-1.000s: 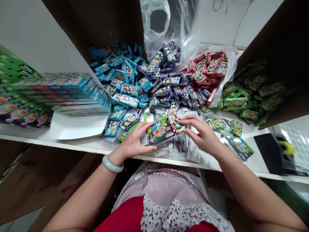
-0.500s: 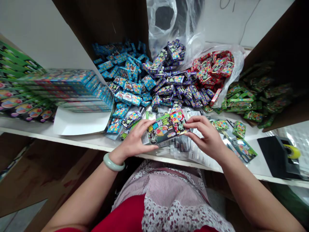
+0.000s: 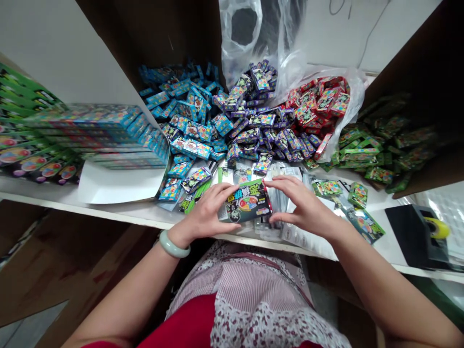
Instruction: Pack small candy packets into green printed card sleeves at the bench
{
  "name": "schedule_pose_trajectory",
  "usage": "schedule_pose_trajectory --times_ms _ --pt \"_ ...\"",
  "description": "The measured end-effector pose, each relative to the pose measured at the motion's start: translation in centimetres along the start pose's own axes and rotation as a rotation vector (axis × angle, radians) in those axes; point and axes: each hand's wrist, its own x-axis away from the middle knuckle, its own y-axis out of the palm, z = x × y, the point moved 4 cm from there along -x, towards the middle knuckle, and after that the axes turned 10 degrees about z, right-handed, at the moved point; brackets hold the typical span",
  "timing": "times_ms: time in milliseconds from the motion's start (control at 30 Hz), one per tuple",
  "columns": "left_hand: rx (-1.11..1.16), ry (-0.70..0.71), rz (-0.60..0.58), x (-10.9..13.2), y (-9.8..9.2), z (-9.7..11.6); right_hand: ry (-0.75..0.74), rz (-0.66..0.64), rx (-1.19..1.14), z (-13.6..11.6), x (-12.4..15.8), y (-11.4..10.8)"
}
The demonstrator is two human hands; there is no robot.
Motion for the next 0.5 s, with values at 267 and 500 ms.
schedule_pose_trajectory --times_ms 267,500 --pt "-0.108 -0.006 0.018 0.0 0.6 -0.9 0.212 0.053 -0.053 -0.8 1.2 4.4" --pt "-0.181 -0.049 0.038 0.4 -0.4 -1.8 0.393 0.377 -0.053 5.6 -0.6 0.7"
